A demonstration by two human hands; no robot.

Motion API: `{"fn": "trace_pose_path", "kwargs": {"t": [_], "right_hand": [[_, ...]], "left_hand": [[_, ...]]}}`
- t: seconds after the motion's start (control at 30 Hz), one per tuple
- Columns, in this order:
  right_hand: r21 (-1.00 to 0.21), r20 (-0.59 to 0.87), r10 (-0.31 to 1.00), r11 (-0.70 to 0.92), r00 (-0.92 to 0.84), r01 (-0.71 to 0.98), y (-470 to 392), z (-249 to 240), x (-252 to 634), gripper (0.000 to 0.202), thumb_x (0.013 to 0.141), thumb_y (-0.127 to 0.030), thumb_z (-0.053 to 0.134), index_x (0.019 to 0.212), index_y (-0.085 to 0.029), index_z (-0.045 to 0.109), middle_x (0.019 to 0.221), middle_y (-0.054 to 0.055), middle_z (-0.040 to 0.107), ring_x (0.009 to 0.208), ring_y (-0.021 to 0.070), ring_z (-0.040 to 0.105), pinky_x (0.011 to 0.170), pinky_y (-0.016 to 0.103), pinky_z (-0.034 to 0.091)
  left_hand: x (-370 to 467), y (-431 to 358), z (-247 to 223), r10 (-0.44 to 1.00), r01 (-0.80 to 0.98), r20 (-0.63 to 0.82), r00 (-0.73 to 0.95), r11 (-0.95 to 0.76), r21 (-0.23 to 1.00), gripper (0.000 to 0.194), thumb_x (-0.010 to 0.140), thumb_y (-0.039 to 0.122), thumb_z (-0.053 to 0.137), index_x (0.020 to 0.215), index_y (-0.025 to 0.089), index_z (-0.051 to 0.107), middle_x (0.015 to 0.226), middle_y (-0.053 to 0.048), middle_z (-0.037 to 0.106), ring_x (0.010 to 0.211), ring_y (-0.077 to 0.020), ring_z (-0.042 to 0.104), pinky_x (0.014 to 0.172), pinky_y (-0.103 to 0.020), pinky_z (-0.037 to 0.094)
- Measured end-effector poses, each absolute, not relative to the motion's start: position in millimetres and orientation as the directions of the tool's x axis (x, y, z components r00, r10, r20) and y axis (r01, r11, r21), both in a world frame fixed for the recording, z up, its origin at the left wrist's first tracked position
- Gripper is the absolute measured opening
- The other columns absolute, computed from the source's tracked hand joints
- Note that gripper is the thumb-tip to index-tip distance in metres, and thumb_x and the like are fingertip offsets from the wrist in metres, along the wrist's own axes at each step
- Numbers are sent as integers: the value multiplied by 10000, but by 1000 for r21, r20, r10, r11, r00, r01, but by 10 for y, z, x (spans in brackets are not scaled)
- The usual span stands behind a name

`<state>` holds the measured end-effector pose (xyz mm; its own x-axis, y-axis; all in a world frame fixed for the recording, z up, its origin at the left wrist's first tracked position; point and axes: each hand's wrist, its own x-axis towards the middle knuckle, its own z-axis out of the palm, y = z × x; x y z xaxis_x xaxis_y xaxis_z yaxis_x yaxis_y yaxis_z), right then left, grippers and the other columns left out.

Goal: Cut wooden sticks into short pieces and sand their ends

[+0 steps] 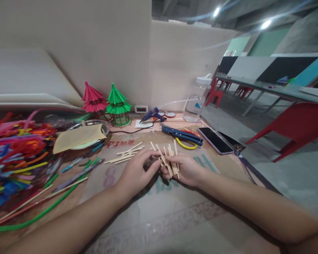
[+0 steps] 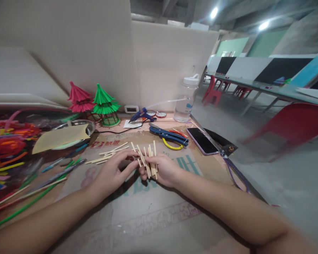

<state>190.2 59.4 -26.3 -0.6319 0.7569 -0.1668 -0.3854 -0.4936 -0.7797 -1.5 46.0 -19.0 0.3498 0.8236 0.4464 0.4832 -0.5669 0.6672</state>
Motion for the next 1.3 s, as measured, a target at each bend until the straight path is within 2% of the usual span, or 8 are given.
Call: {"fn": "trace_pose_path", "kwargs": {"t": [0.27, 0.57, 0.7, 0.77, 0.9, 1.1, 1.2, 1.3], "right_hand": [[-755, -195, 721, -543, -665, -367, 632, -323, 1904, 189, 903, -213, 527, 1056, -130, 599, 705, 45, 641, 584, 152, 610, 561, 257, 514], [-825, -134, 781, -429, -610, -368, 585, -316, 1855, 298, 786, -324, 796, 941, -159, 604, 565, -57, 517, 455, 54, 360, 426, 173, 227], [-813, -91, 847, -367, -524, -452, 622, -222, 1864, 354, 777, -258, 785, 1075, -177, 610, 649, -66, 543, 452, 34, 270, 434, 178, 185], [-808, -41, 886, -301, -461, -507, 621, -158, 1850, 334, 801, -234, 755, 1096, -186, 608, 670, -61, 555, 462, 38, 273, 444, 178, 209], [-786, 13, 921, -232, -390, -573, 559, -81, 1761, 236, 813, -242, 746, 989, -189, 597, 677, -54, 548, 498, 52, 330, 472, 180, 282], [-827, -41, 980, -142, -195, -544, 697, -29, 1834, 231, 780, -278, 776, 861, -191, 577, 663, -43, 537, 596, 98, 486, 601, 228, 435], [-835, -70, 992, -116, -105, -538, 839, -27, 1948, 234, 801, -296, 768, 878, -206, 567, 636, -68, 485, 553, 81, 408, 559, 205, 391], [-843, -116, 979, -186, -168, -504, 838, -76, 1958, 294, 781, -335, 789, 952, -193, 596, 579, -92, 421, 493, 70, 295, 483, 196, 299]], "left_hand": [[5, 494, -222, 828, 488, 408, 384, -557, 672, 169, 946, 230, 593, 1082, 248, 692, 1100, -23, 730, 1022, -196, 665, 910, -341, 498], [23, 451, -246, 868, 512, 402, 290, -496, 701, 411, 906, 304, 624, 1275, 168, 505, 1075, -77, 675, 947, -198, 656, 832, -338, 527], [49, 361, -164, 852, 563, 418, 314, -522, 641, 198, 913, 369, 612, 944, 174, 624, 849, -47, 637, 798, -214, 583, 758, -359, 455], [92, 319, -143, 837, 566, 356, 416, -545, 619, 255, 912, 403, 622, 787, 184, 654, 776, -39, 643, 772, -221, 578, 751, -360, 427], [204, 302, -168, 822, 546, 223, 523, -525, 653, 232, 921, 391, 635, 845, 197, 737, 912, -49, 737, 899, -234, 634, 850, -360, 430], [212, 342, -154, 830, 544, 154, 536, -479, 689, 372, 965, 322, 515, 654, 189, 670, 680, -18, 671, 701, -179, 596, 712, -287, 420], [171, 340, -115, 849, 538, 160, 503, -453, 712, 371, 963, 338, 500, 652, 193, 642, 702, -20, 668, 741, -183, 600, 734, -283, 424], [132, 356, -112, 891, 537, 182, 417, -402, 742, 378, 981, 375, 444, 701, 192, 619, 743, -34, 666, 760, -189, 603, 724, -283, 439]]}}
